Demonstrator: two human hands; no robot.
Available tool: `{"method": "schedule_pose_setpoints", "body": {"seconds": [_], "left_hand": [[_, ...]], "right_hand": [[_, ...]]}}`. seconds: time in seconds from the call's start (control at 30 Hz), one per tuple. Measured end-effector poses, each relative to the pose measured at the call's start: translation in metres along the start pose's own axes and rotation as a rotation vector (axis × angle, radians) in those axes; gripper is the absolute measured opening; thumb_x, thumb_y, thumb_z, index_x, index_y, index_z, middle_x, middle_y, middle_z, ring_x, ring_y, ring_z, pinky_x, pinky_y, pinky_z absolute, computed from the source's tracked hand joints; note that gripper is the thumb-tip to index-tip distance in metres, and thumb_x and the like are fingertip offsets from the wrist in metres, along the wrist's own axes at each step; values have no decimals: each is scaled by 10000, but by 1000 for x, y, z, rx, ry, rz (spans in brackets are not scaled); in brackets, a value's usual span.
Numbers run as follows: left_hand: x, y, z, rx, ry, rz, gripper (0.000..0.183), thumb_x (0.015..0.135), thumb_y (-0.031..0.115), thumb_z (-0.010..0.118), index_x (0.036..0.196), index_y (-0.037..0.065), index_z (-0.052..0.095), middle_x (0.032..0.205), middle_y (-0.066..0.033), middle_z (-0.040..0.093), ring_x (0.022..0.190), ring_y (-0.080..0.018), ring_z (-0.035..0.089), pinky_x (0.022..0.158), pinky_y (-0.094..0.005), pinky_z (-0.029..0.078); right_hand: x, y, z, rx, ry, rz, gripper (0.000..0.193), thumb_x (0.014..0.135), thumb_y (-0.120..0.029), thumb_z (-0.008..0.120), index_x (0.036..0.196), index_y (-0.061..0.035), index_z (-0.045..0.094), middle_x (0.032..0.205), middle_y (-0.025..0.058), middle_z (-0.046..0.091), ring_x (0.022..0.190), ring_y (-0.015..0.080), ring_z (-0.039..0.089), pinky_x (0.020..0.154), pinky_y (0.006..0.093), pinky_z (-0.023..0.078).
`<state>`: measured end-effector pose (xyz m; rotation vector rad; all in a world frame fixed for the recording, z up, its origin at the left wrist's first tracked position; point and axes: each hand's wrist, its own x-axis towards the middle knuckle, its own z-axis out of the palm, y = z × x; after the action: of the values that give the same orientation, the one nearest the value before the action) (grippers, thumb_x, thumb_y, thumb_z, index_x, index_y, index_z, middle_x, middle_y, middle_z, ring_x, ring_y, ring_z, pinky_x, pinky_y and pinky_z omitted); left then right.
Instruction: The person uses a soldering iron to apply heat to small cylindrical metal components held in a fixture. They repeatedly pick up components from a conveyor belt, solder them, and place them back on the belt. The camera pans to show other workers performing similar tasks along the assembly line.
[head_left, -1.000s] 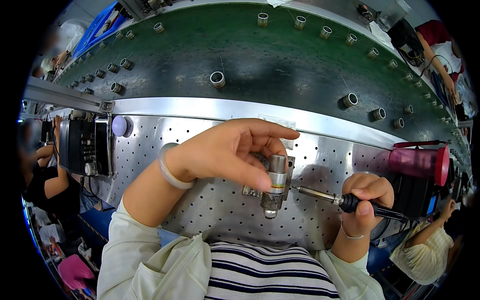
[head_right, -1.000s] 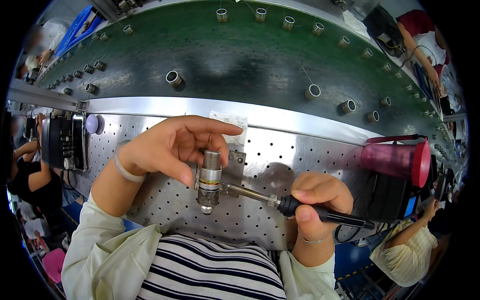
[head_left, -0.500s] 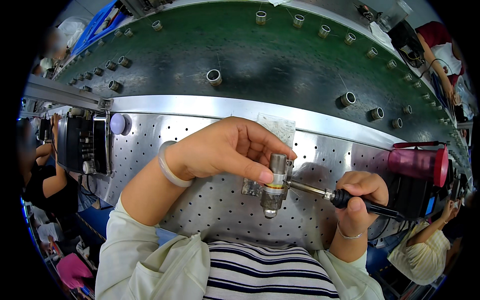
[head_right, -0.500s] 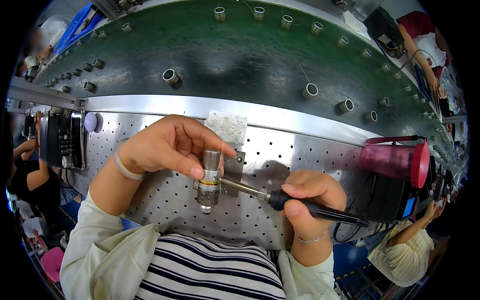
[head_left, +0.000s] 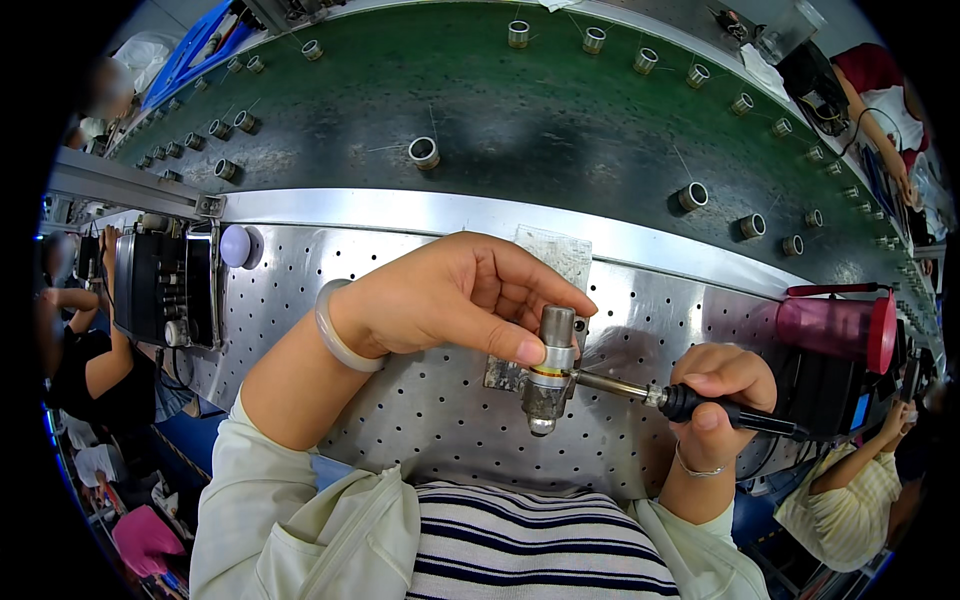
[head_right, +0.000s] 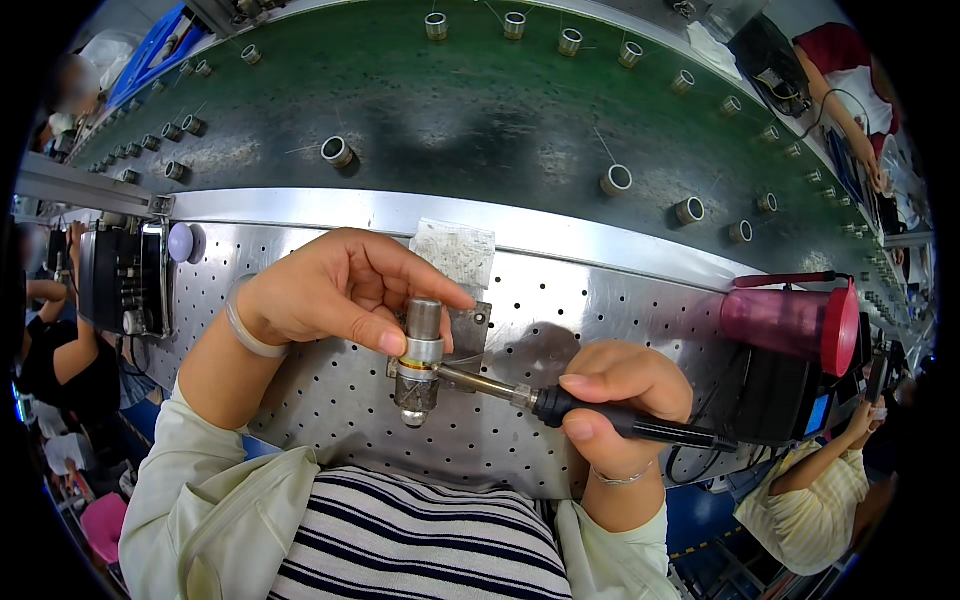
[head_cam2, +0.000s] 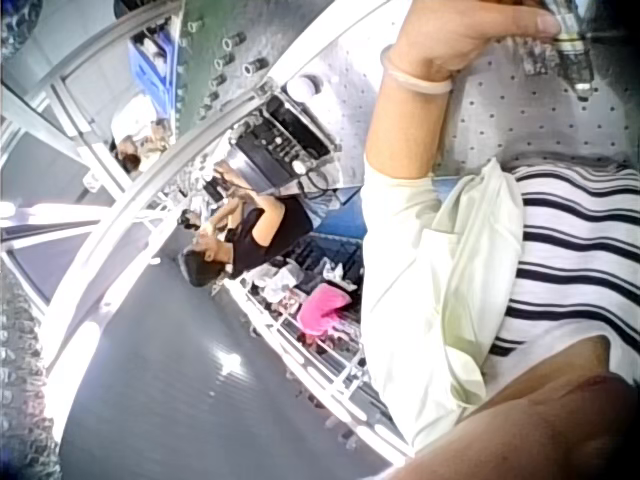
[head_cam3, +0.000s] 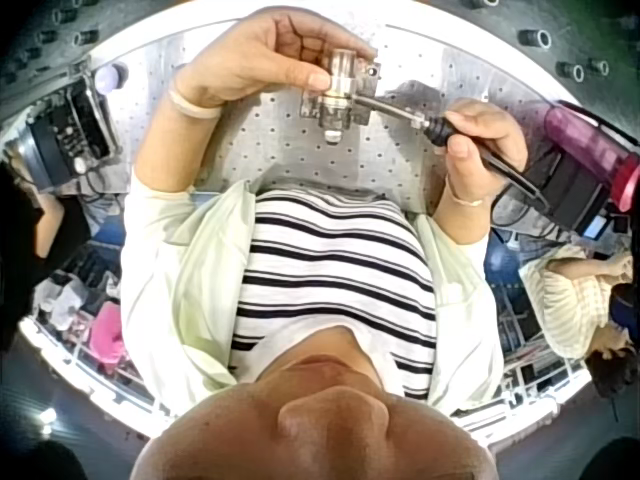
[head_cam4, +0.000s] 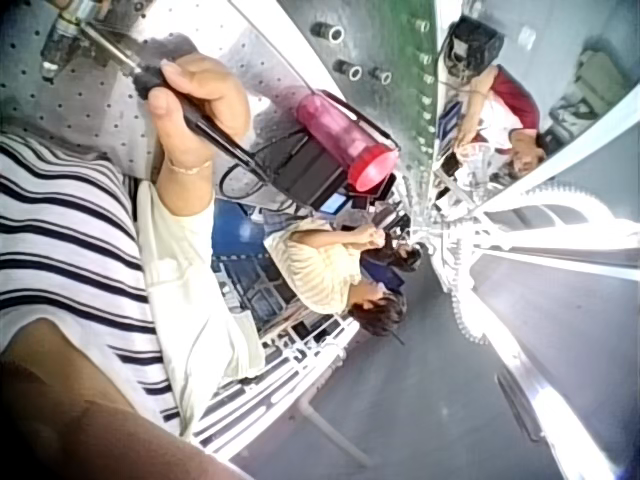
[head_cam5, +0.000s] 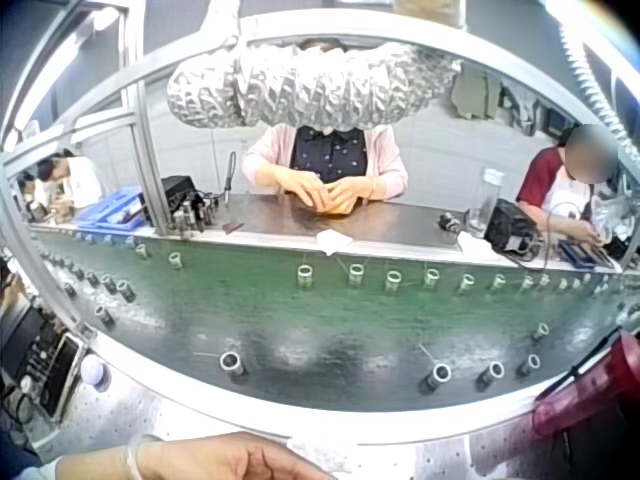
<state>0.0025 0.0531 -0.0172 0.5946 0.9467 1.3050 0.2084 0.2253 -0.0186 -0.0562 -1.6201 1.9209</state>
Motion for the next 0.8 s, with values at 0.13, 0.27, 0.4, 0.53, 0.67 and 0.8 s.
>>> {"method": "schedule_pose_setpoints", "body": {"seconds": [0.13, 0.27, 0.4, 0.53, 0.67, 0.8], "left_hand": [[0, -1, 0, -6, 3, 5, 534, 703, 64, 753, 1181, -77, 560, 996, -171, 654, 896, -164, 631, 739, -221, 486], [0, -1, 0, -5, 0, 8, 539, 706, 60, 750, 1187, -81, 553, 1006, -171, 649, 929, -183, 629, 757, -233, 487], [-1, 0, 0, 5, -2, 12, 546, 709, 65, 747, 1196, -80, 547, 1011, -173, 646, 930, -180, 627, 758, -238, 489], [-3, 5, 6, -2, 17, -9, 556, 698, 35, 754, 1200, -77, 544, 1008, -172, 646, 920, -165, 623, 753, -232, 493], [-4, 7, 13, 19, 69, -7, 564, 683, 2, 759, 1199, -74, 546, 999, -171, 650, 895, -154, 624, 750, -221, 495], [-3, 6, 11, 17, 55, 8, 562, 682, 0, 760, 1197, -74, 547, 992, -171, 655, 888, -148, 626, 746, -216, 494]], "right_hand": [[0, -2, 0, -7, -21, 27, 248, 714, -79, 772, 842, 35, 593, 681, 96, 602, 546, 164, 548, 499, 254, 415], [0, 0, -1, -34, -52, -21, 229, 717, -64, 760, 843, 33, 595, 659, 93, 597, 522, 168, 541, 484, 257, 409], [3, 0, -3, -110, -137, -117, 204, 718, -41, 738, 846, 33, 599, 625, 88, 585, 482, 172, 525, 460, 266, 401], [5, 0, -1, -157, -153, -178, 200, 720, -45, 734, 845, 35, 599, 618, 89, 582, 464, 172, 512, 449, 267, 397], [3, -1, -2, -108, -109, -142, 213, 725, -71, 744, 844, 33, 602, 627, 96, 588, 478, 173, 526, 458, 263, 406], [2, 0, -3, -99, -82, -142, 228, 722, -84, 754, 848, 32, 604, 646, 100, 596, 489, 177, 534, 463, 265, 413]]}}
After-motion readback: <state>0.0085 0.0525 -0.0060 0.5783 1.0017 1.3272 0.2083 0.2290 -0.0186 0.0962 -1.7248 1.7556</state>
